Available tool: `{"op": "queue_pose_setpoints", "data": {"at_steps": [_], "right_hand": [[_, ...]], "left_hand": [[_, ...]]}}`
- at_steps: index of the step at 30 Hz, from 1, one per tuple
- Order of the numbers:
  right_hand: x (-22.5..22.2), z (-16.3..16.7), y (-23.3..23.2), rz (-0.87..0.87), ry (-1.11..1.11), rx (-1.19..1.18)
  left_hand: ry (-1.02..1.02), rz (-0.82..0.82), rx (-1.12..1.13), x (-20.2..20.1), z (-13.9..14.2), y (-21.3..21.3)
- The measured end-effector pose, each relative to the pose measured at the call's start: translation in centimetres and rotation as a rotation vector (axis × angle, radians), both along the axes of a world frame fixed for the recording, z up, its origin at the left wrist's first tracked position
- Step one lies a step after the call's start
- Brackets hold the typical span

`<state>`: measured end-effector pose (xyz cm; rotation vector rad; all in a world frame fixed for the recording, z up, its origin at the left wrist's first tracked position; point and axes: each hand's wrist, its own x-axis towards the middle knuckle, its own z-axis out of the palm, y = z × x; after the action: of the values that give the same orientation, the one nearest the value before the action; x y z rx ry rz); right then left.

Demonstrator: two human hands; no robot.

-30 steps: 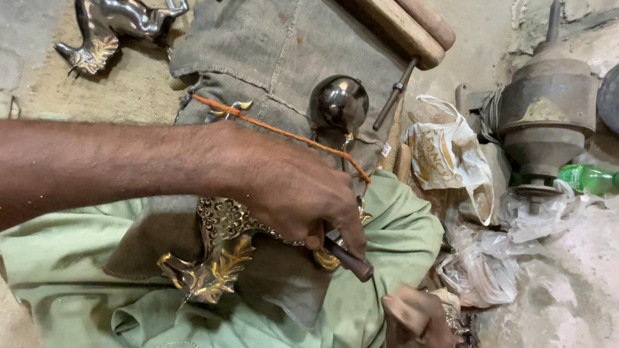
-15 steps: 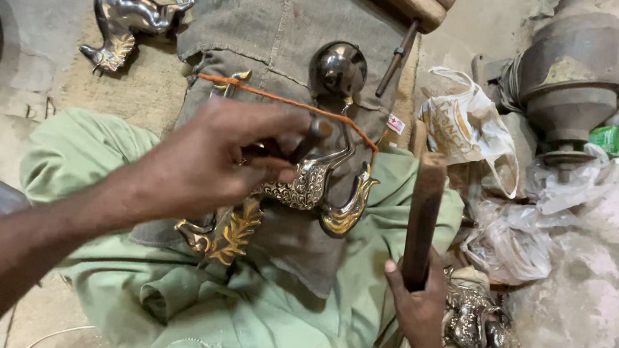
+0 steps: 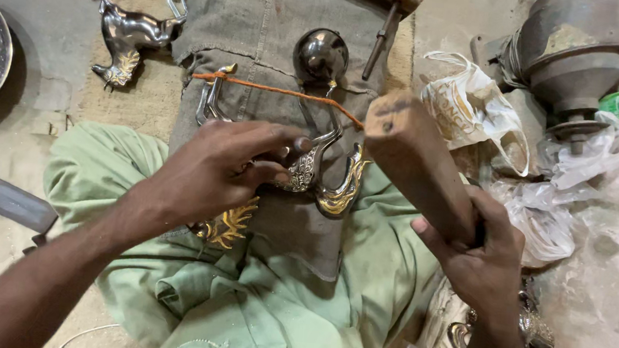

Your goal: The person sits on the floor and uses a wooden mallet to repeatedly strike a chisel placed on a decorative metal object. They adjust the object's position and the chisel placement several times while continuing to hammer.

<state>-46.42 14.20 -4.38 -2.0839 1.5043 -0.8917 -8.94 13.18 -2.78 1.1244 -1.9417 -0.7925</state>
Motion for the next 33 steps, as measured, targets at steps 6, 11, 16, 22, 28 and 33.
{"op": "queue_pose_setpoints", "data": {"at_steps": [6,11,16,22,28,33], "right_hand": [[2.3,1.9,-1.5,0.093,0.100,-0.049],[3.7,4.3,-2.1,0.236,0.330,-0.210],[5.5,7.2,-2.7,0.355,0.516,-0.275],[8.3,9.3,-2.6,0.575,0.230,-0.345],[9.4,10.4,-1.9,0.427,0.526,-0.615],[9.1,10.0,-1.4,0.317,0.720,-0.525]], "left_hand": [[0.102,0.243,-0.032,-1.1,-1.0,3.7],[0.074,0.382,-0.115,-2.8,-4.1,5.7],[-0.079,0.402,-0.231,-2.2,-8.1,6.6],[-0.096,0.368,-0.269,-1.6,-11.3,7.1],[-0.066,0.351,-0.199,-1.6,-11.3,6.9],[-0.085,0.416,-0.242,-1.9,-10.0,6.9]]}}
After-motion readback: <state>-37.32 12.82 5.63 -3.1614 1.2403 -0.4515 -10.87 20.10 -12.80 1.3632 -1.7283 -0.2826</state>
